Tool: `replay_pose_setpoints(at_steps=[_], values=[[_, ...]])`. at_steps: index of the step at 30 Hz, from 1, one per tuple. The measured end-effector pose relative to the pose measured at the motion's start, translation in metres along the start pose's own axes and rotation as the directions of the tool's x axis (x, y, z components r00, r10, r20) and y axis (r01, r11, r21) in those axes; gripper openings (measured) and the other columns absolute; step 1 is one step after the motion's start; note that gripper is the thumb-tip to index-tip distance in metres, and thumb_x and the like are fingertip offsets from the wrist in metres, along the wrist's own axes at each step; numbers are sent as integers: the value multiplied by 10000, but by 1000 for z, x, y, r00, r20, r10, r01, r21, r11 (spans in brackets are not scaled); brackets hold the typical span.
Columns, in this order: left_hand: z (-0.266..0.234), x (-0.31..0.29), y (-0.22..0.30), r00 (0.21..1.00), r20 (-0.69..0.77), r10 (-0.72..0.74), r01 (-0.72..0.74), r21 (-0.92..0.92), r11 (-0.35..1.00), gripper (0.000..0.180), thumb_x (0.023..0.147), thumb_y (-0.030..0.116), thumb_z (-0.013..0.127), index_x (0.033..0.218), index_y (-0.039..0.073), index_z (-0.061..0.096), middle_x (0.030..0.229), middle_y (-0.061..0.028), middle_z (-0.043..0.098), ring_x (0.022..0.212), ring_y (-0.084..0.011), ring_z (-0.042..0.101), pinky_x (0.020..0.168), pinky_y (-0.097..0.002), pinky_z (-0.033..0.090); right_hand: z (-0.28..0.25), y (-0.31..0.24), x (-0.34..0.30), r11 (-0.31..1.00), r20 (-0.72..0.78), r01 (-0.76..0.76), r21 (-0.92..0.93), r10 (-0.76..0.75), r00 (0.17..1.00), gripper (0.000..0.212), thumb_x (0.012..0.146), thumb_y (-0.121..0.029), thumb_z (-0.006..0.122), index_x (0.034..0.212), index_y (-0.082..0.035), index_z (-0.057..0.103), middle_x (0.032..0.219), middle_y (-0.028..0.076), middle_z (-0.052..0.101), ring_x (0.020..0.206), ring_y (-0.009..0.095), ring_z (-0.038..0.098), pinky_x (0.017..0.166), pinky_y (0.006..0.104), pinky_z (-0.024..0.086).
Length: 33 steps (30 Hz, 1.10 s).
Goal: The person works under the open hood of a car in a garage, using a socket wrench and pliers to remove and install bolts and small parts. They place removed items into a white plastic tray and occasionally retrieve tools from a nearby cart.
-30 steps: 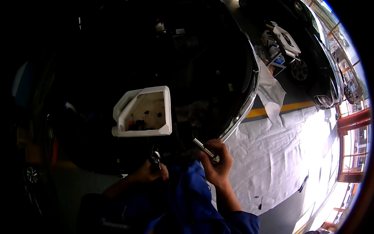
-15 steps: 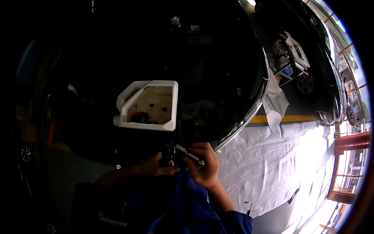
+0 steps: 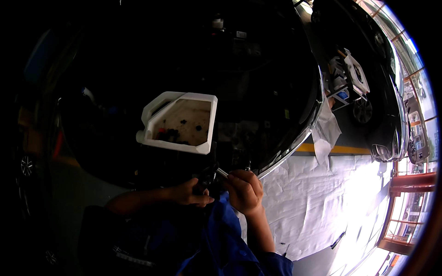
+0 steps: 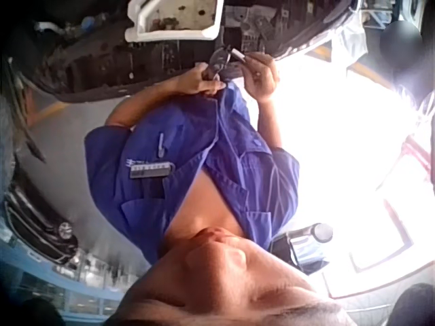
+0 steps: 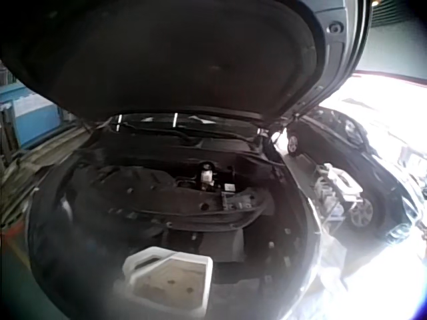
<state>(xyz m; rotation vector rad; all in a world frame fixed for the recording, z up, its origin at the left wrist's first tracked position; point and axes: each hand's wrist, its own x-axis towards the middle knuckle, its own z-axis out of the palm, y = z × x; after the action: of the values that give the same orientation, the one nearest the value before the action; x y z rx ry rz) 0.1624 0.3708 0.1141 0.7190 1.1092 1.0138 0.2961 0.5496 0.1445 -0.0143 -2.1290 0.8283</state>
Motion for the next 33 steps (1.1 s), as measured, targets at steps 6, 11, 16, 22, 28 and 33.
replay_pose_setpoints(at_steps=[6, 11, 16, 22, 28, 33], values=[[-1, -1, 3, 999, -27, 24, -21, 83, 996, 411, 970, 302, 673, 637, 76, 592, 591, -15, 599, 524, -104, 538, 545, -279, 428, -11, -27, 4, 741, 144, -608, 284, 594, 791, 175, 877, -4, 733, 1000, 45, 620, 824, 118, 666, 646, 129, 608, 554, 239, 464], [5, 1, 7, 993, -104, 64, -60, 42, 997, 405, 969, 296, 670, 640, 68, 609, 596, -32, 619, 542, -115, 587, 567, -281, 475, -23, -32, 24, 211, 399, -800, 562, 778, 485, 238, 884, -64, 732, 1035, 60, 597, 743, 77, 613, 539, 79, 501, 477, 209, 360], [4, 3, 25, 996, -68, 62, -62, 12, 998, 406, 970, 278, 670, 638, 53, 608, 593, -47, 619, 557, -127, 610, 577, -292, 491, -16, -15, 32, 979, 43, -155, 134, 150, 988, 295, 776, 35, 759, 1028, 19, 605, 893, 141, 671, 741, 216, 646, 633, 281, 513], [5, 11, 31, 991, -51, 124, -124, -4, 992, 413, 972, 269, 669, 643, 25, 612, 580, -60, 603, 560, -151, 617, 586, -301, 500, -18, -4, 22, 985, -18, -172, -8, 172, 985, 270, 812, 29, 747, 1044, 12, 610, 932, 148, 697, 780, 218, 686, 648, 290, 533], [1, 12, 28, 988, -77, 136, -135, 14, 991, 441, 986, 264, 655, 618, 30, 591, 562, -52, 583, 543, -155, 610, 583, -311, 506, -15, -18, 37, 678, 67, -561, 475, 608, 791, 248, 852, 24, 720, 1075, 30, 610, 918, 94, 684, 808, 161, 657, 708, 292, 525], [2, 14, 23, 987, -79, 139, -140, -3, 990, 433, 999, 265, 647, 641, 25, 610, 563, -55, 588, 543, -151, 608, 577, -308, 505, 1, -19, 35, 905, -159, -414, 93, 424, 892, 184, 875, 25, 706, 1032, 25, 609, 856, 64, 663, 772, 143, 638, 684, 276, 517]])
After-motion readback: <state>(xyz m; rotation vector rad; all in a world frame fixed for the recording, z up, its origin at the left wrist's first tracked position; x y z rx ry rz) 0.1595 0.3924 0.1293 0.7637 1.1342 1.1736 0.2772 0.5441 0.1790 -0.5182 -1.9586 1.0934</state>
